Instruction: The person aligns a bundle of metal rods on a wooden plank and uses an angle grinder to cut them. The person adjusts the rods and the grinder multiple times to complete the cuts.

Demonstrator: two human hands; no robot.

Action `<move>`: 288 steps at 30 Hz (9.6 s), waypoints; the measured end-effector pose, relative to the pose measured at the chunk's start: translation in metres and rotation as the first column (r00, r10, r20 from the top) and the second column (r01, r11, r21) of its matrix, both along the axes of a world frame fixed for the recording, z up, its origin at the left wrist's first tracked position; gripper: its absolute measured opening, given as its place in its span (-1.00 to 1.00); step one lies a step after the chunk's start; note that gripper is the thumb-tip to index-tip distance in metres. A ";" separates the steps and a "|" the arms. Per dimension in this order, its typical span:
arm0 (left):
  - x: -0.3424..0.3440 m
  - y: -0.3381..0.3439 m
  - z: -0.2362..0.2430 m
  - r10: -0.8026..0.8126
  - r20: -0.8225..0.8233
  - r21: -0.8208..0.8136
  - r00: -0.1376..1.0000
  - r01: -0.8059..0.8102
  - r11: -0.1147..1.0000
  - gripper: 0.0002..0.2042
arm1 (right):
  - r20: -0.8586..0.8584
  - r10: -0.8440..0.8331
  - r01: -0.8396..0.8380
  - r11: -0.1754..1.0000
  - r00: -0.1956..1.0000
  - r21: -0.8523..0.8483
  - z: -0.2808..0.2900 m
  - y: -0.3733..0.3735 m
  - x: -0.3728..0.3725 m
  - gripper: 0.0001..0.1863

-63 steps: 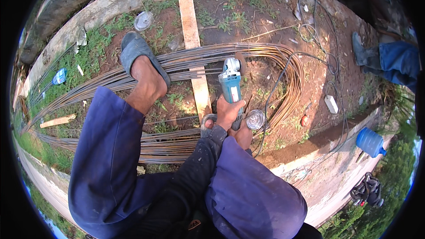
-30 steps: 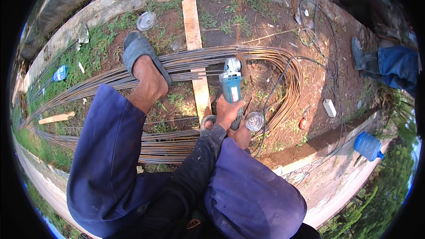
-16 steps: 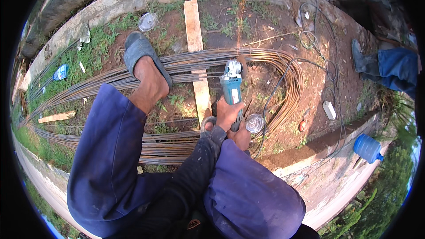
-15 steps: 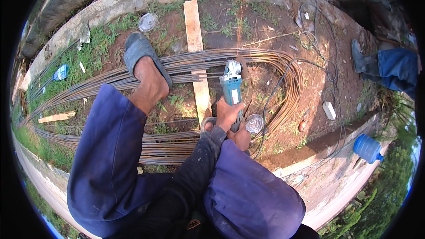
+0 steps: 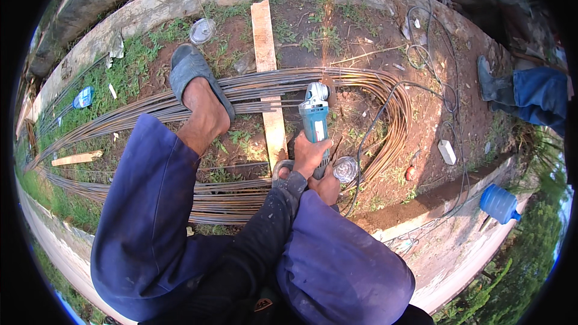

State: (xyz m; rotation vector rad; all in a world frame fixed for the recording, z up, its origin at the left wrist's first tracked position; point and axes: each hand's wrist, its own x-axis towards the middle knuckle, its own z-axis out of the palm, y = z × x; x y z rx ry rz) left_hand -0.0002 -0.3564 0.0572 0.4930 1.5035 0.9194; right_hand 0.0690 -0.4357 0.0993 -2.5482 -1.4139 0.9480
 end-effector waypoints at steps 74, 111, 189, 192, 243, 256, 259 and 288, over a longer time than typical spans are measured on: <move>-0.008 0.017 0.014 -0.055 -0.046 0.050 0.997 0.057 0.997 -0.72 | -0.001 -0.012 0.012 0.999 1.000 0.031 0.003 0.016 -0.003 -0.56; -0.008 0.024 0.020 -0.027 -0.038 0.007 0.999 0.027 1.000 -0.63 | -0.042 -0.026 0.028 0.999 0.999 0.039 0.014 0.024 -0.007 -0.60; -0.011 0.028 0.023 -0.040 -0.016 -0.025 0.999 0.039 0.999 -0.61 | -0.040 -0.044 0.045 0.998 0.998 0.035 0.017 0.029 -0.011 -0.62; -0.010 0.029 0.021 -0.037 -0.047 -0.021 0.998 0.036 0.999 -0.61 | -0.031 -0.035 0.036 0.999 0.999 0.023 0.016 0.029 -0.011 -0.61; 0.001 -0.014 0.009 -0.018 0.011 0.067 1.000 0.017 0.998 -0.61 | 0.015 -0.056 0.056 0.998 0.998 0.001 0.004 -0.017 0.002 -0.51; 0.007 -0.019 -0.008 0.033 0.056 0.016 0.998 -0.034 0.999 -0.62 | -0.019 -0.076 0.074 0.993 0.997 -0.090 0.016 -0.011 0.002 -0.53; 0.007 -0.020 -0.007 0.035 0.065 0.015 0.997 -0.036 0.999 -0.62 | -0.022 -0.096 0.093 0.989 0.995 -0.113 0.019 -0.008 0.000 -0.54; 0.002 -0.014 0.006 0.023 0.103 -0.007 0.994 -0.023 1.000 -0.72 | -0.021 0.059 -0.060 0.995 0.998 -0.079 -0.003 -0.020 0.012 -0.37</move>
